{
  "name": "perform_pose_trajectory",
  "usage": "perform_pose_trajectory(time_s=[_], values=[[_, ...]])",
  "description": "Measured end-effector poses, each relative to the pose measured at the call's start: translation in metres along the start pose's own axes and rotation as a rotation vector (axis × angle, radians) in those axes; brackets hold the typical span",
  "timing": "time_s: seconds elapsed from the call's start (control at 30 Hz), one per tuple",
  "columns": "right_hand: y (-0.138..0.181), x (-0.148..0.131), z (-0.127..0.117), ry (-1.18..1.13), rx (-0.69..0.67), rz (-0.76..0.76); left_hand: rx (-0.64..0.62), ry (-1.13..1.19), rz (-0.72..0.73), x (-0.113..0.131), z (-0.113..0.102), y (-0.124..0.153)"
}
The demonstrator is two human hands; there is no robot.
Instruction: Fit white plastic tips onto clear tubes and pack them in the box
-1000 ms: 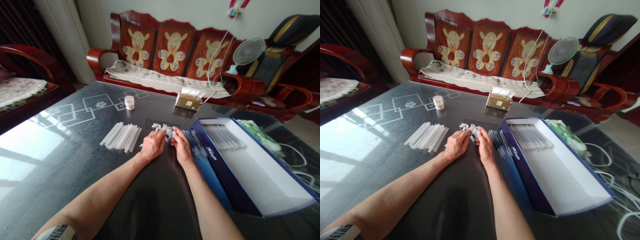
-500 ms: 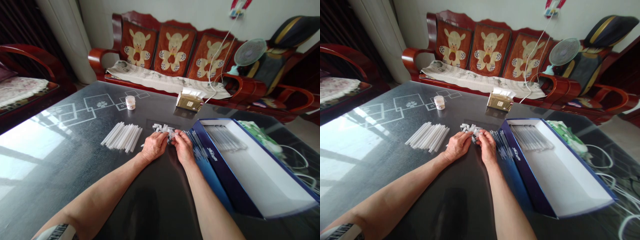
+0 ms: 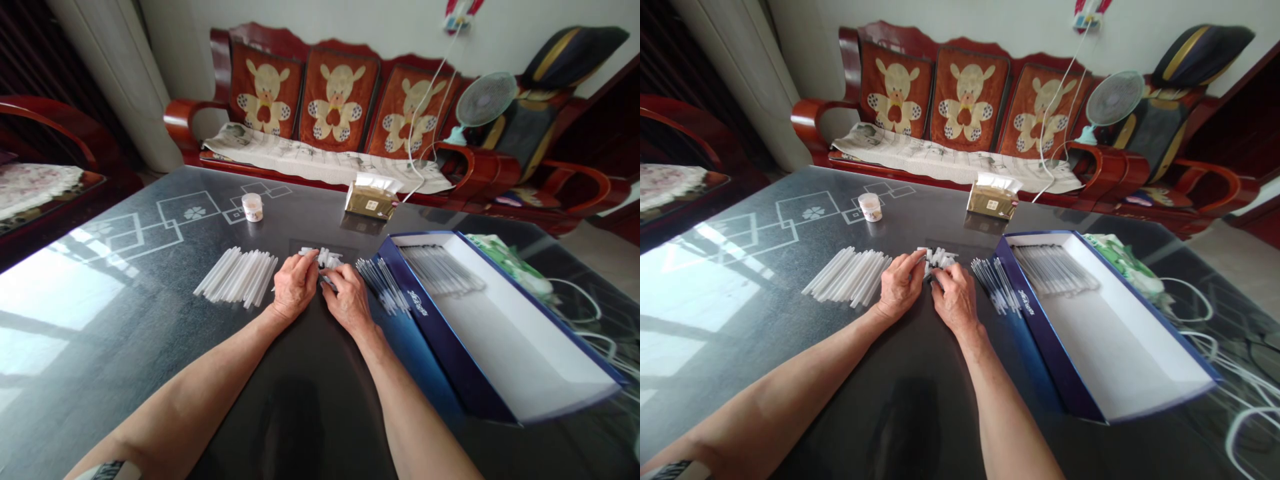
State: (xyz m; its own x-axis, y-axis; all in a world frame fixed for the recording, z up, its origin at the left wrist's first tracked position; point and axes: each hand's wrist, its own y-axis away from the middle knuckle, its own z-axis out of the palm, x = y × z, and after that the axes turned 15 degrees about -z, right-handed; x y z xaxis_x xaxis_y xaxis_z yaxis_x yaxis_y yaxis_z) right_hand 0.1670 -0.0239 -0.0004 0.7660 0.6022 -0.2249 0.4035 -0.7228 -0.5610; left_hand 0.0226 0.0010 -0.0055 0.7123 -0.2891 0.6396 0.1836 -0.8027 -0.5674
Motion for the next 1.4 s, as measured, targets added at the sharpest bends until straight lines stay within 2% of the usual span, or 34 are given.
perform_pose_trajectory(time_s=[0.17, 0.43, 0.53, 0.63, 0.73, 0.83, 0.9, 1.03, 1.4], values=[[-0.001, -0.004, -0.001, 0.137, -0.135, -0.064, -0.011, -0.014, -0.035, 0.000, 0.002, 0.001], [0.000, -0.001, 0.003, 0.161, -0.139, -0.006, -0.040, -0.029, 0.014, -0.002, 0.003, 0.002], [-0.001, 0.000, 0.005, 0.079, -0.059, 0.003, -0.060, -0.051, 0.041, -0.002, 0.005, 0.004], [-0.003, 0.004, 0.007, -0.167, 0.167, 0.050, -0.092, -0.070, 0.051, -0.002, 0.005, 0.004], [-0.005, 0.006, 0.007, -0.501, 0.358, 0.259, -0.133, -0.084, 0.061, -0.001, 0.004, 0.005], [-0.008, 0.006, 0.007, -0.810, 0.457, 0.493, -0.174, -0.093, 0.064, 0.000, 0.004, 0.006], [-0.010, 0.005, 0.007, -0.945, 0.513, 0.582, -0.204, -0.094, 0.063, 0.000, 0.004, 0.006], [-0.011, 0.005, 0.008, -1.020, 0.536, 0.629, -0.246, -0.095, 0.070, 0.001, 0.004, 0.008], [-0.005, 0.007, 0.014, -0.947, 0.457, 0.533, -0.272, -0.100, 0.093, 0.001, 0.005, 0.009]])
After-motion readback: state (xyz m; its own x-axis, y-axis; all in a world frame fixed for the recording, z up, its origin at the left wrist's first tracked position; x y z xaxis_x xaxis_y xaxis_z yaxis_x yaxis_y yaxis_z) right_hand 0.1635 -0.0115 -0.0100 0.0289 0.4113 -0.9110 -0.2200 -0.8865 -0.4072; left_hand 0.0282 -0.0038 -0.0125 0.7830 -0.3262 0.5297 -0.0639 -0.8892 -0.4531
